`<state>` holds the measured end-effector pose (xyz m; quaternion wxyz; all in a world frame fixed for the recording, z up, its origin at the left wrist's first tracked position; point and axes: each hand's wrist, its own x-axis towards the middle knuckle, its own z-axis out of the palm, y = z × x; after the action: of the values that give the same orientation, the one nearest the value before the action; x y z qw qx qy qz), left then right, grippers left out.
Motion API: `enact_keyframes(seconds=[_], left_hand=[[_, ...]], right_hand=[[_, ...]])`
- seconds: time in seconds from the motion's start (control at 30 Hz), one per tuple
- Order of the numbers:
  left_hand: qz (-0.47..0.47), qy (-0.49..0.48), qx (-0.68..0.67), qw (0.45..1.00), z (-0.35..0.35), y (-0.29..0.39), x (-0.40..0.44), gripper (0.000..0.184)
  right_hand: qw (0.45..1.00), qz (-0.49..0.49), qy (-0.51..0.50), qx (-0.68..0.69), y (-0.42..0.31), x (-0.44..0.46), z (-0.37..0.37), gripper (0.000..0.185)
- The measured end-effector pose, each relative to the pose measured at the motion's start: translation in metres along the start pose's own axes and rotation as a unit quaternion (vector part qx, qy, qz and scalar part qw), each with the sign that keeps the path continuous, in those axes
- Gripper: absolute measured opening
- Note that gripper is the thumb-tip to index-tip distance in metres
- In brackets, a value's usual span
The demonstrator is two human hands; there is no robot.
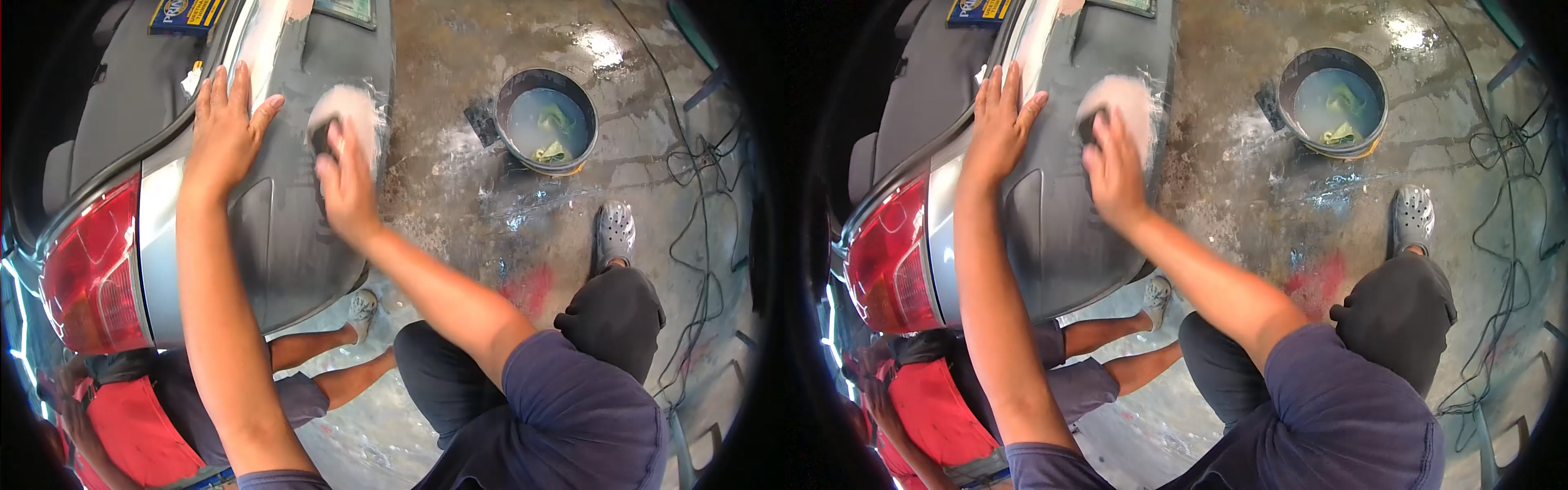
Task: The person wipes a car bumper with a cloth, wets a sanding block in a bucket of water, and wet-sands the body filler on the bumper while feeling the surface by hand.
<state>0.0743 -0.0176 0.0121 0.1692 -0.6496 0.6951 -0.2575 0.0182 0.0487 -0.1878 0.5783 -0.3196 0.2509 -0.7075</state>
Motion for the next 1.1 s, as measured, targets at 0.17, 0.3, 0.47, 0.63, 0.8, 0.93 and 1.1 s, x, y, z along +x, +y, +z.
enact_keyframes(seconds=[0.17, 0.3, 0.47, 0.63, 0.8, 0.93, 1.1], left_hand=[[-0.007, -0.013, -0.002, 1.0, -0.001, 0.003, -0.001, 0.081], [-0.013, -0.017, 0.001, 1.0, -0.002, 0.003, 0.0, 0.081], [-0.014, -0.017, -0.004, 1.0, -0.003, 0.003, -0.001, 0.081], [-0.02, -0.02, -0.01, 1.0, -0.002, 0.002, -0.003, 0.081], [-0.026, -0.021, -0.004, 0.999, -0.001, 0.001, 0.001, 0.081], [-0.013, -0.014, -0.008, 1.0, 0.001, -0.001, -0.002, 0.08], [-0.017, -0.034, -0.002, 0.999, 0.002, -0.002, 0.003, 0.08]], right_hand=[[0.99, 0.08, 0.037, -0.108, 0.01, 0.09, -0.013, 0.053], [0.997, 0.014, -0.001, -0.075, -0.009, -0.036, -0.01, 0.05], [0.996, -0.007, 0.04, -0.082, 0.024, 0.005, -0.008, 0.05], [0.989, 0.098, 0.036, -0.103, 0.028, 0.074, -0.023, 0.052], [0.995, 0.038, 0.019, -0.089, 0.0, -0.051, -0.009, 0.053], [0.989, 0.116, 0.088, 0.009, 0.022, 0.028, -0.01, 0.054], [0.99, 0.092, 0.052, -0.088, 0.029, 0.042, -0.02, 0.061]])
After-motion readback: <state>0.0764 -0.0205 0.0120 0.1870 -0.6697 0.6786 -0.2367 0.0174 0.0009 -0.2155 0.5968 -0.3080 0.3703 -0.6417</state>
